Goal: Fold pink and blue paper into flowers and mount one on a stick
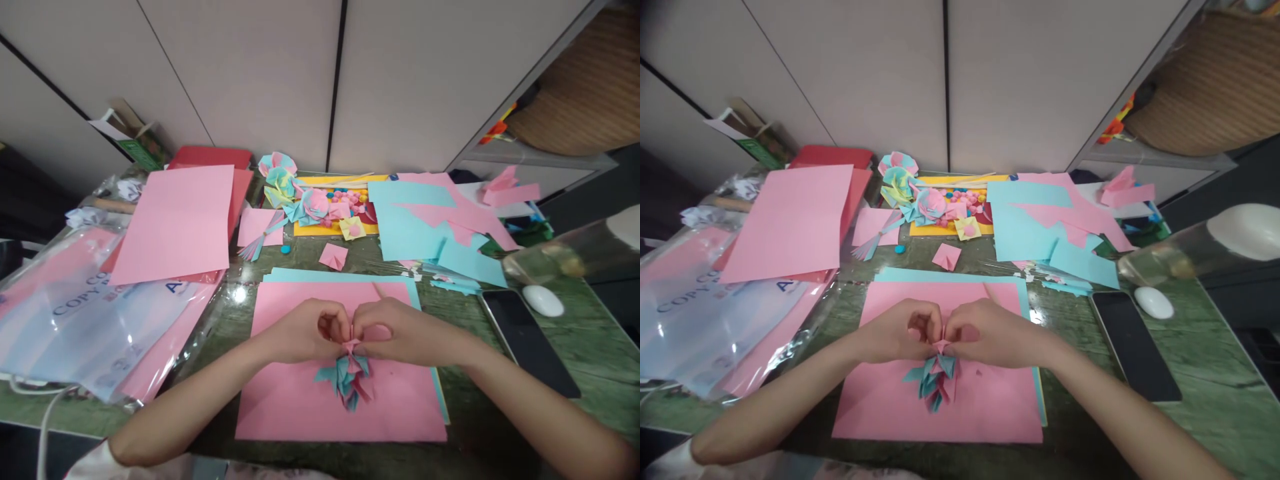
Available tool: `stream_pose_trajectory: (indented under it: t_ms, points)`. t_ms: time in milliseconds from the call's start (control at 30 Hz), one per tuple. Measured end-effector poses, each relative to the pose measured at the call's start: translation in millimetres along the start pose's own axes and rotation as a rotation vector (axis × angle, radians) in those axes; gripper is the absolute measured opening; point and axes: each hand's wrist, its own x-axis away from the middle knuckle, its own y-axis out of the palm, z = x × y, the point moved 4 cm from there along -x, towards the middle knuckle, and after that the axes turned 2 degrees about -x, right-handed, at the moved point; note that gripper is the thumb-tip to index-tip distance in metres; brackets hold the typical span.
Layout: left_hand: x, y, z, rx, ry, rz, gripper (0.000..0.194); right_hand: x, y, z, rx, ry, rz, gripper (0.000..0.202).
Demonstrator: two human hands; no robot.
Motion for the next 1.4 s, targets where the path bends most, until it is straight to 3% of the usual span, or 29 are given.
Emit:
stream_pose_trajectory:
  t_ms: [133,367,533,733,1000,1267,1400]
  points:
    - [-1.1,-3.1,-3.0,-0.067,0.023,0.044,0.015,-0.3,3.7,-0.5,0.153,-0.023,0.084,0.03]
    - [-12.3,-14.7,-12.9,-0.031,0.037,0.1,0.016,-10.5,5.1,14.5,0.191,-0.035,0.226,0.033]
    - [-19.2,-18.7,-20.7,-0.031,0.014,0.146,0.018,-19.4,7.4,29.3,0.207,0.041,0.207,0.026]
    - [-22.8,-18.8,-24.6,-0.029,-0.039,0.195,0.02,-19.7,9.4,30.9,0.147,0.111,0.175,0.024]
    - [-22.3,-19.6,-28.1,0.06,-0.039,0.09,0.014,-21.7,6.6,29.7,0.039,0.113,0.151,0.026]
    - [-21.4,-24.4,-37.8,0.321,-0.08,0.029,0.012,-21.1,0.2,32.0,-0.032,0.123,0.109,0.019]
    - [-20.7,-22.6,-31.5,0.255,-0.072,0.027,0.016,-21.0,1.9,32.2,-0.037,0.116,0.099,0.02]
